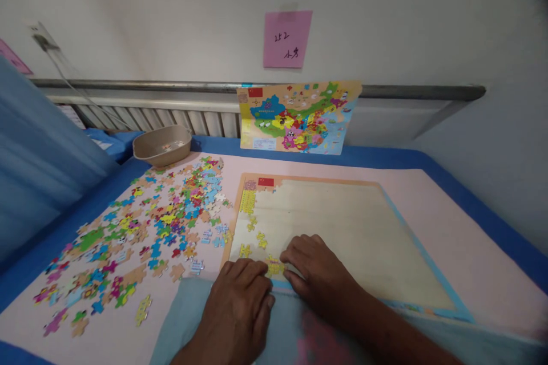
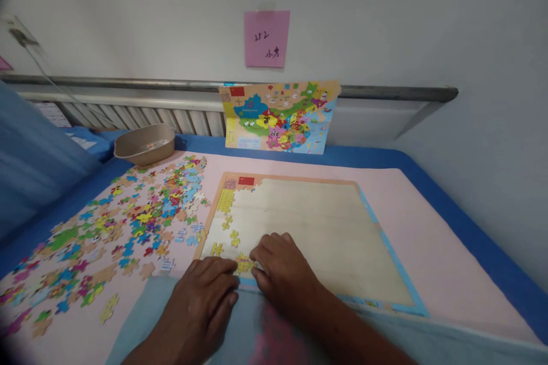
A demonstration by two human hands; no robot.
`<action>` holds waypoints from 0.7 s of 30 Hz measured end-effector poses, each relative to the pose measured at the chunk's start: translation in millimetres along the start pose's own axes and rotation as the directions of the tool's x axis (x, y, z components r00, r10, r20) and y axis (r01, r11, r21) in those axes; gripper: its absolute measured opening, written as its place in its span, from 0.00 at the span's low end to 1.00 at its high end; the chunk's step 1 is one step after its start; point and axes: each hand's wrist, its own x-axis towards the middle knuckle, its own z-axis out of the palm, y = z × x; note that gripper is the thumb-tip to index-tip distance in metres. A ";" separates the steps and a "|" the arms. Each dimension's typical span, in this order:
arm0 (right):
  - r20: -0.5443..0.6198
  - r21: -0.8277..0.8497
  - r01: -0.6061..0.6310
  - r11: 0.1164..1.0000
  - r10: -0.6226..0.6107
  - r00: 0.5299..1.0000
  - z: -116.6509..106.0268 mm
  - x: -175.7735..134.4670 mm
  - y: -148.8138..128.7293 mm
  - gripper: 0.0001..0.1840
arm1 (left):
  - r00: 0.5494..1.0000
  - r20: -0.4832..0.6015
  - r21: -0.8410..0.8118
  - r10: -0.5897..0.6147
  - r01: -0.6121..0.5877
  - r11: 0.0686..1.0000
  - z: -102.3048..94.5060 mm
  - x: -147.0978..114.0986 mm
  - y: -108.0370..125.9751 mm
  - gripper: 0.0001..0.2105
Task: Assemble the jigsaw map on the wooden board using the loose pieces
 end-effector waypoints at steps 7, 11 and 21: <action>-0.021 0.113 -0.019 0.993 0.021 1.000 -2.8 1.3 -0.6 0.05 | 0.999 -0.035 0.020 -0.002 0.003 1.000 -0.8 -2.7 0.5 0.07; -0.016 0.126 -0.098 0.987 0.100 0.995 -8.8 2.4 0.1 0.04 | 0.999 -0.044 0.014 -0.015 0.016 1.000 -2.8 -4.0 0.5 0.07; -0.018 0.069 -0.047 0.997 0.049 0.999 -12.0 -1.7 0.7 0.04 | 1.000 0.008 0.110 0.001 -0.001 0.994 1.0 -9.4 -3.0 0.06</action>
